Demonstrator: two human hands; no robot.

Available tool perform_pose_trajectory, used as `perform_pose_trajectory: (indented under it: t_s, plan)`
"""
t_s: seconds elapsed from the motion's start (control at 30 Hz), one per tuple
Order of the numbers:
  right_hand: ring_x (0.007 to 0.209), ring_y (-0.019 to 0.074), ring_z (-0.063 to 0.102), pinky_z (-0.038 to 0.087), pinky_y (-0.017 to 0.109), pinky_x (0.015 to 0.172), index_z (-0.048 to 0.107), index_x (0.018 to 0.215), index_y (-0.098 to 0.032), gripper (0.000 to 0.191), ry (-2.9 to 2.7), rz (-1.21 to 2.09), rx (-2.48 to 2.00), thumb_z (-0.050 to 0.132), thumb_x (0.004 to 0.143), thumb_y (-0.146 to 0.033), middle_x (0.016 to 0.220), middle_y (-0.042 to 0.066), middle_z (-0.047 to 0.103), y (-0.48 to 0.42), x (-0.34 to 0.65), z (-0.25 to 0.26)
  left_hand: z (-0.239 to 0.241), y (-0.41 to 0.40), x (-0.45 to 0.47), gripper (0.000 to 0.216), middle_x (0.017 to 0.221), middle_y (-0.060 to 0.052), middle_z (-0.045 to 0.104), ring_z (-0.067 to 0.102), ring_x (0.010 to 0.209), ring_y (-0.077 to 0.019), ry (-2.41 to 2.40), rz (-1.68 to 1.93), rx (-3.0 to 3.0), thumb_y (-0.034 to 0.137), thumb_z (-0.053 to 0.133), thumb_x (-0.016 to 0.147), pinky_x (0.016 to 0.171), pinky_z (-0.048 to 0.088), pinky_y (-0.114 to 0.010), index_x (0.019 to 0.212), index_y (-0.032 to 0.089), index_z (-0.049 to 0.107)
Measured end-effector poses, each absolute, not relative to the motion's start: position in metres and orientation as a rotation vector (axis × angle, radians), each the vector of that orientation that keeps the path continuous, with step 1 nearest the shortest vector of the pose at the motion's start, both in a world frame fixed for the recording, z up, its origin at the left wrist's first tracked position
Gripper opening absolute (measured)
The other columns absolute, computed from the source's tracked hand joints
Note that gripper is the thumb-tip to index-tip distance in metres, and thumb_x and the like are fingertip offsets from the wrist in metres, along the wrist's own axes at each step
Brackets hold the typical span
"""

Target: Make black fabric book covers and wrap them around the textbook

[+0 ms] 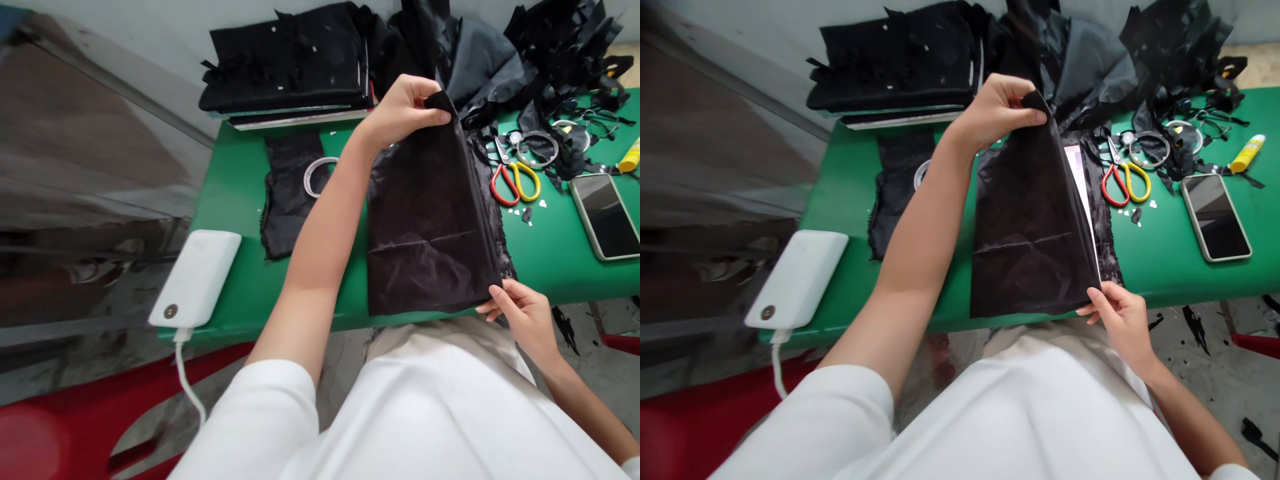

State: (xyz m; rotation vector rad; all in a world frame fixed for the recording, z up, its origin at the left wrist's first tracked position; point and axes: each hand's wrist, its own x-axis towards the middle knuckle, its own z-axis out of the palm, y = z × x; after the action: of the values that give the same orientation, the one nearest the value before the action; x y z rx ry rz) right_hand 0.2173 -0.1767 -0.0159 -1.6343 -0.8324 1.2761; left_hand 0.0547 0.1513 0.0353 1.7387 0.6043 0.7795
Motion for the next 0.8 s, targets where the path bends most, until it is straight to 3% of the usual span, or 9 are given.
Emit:
perform_pose_trajectory:
  t_s: [0.23,0.37,0.7,0.8]
  plan:
    - [0.035,0.0130,0.055,0.042,0.022,0.034,0.058,0.058,-0.020,0.051,-0.858,1.405,-1.663,0.072,0.081,-0.063,0.044,-0.001,0.056,-0.177,0.227,-0.019,0.023,0.171,0.075,0.011,0.063,0.007,0.046,0.036,0.065,-0.0071,0.782,0.351,1.949,0.014,0.067,0.085,0.062,0.025,-0.024,0.076,0.012,0.062]
    - [0.030,0.0093,0.047,0.030,0.020,0.031,0.047,0.055,-0.021,0.058,-0.922,1.457,-1.719,0.065,0.084,-0.068,0.043,-0.002,0.054,-0.176,0.232,-0.021,0.007,0.180,0.094,0.014,0.055,0.007,0.038,0.030,0.064,-0.0092,0.875,0.198,2.037,0.016,0.072,0.080,0.063,0.017,-0.029,0.071,0.012,0.062]
    - [0.035,0.0117,0.043,0.034,0.025,0.044,0.039,0.055,-0.025,0.057,-1.243,1.345,-1.807,0.045,0.096,-0.065,0.039,-0.003,0.049,-0.170,0.237,-0.017,-0.007,0.184,0.102,0.038,0.060,0.005,0.028,0.028,0.063,-0.0095,1.011,0.073,2.196,0.032,0.070,0.076,0.066,0.017,-0.032,0.057,0.019,0.039]
    - [0.039,0.0143,0.046,0.035,0.027,0.049,0.041,0.054,-0.025,0.056,-1.393,1.223,-1.864,0.041,0.097,-0.062,0.038,-0.002,0.046,-0.169,0.237,-0.016,-0.007,0.180,0.101,0.039,0.061,0.004,0.029,0.028,0.065,-0.0105,1.081,0.076,2.159,0.035,0.070,0.077,0.066,0.017,-0.032,0.058,0.019,0.040]
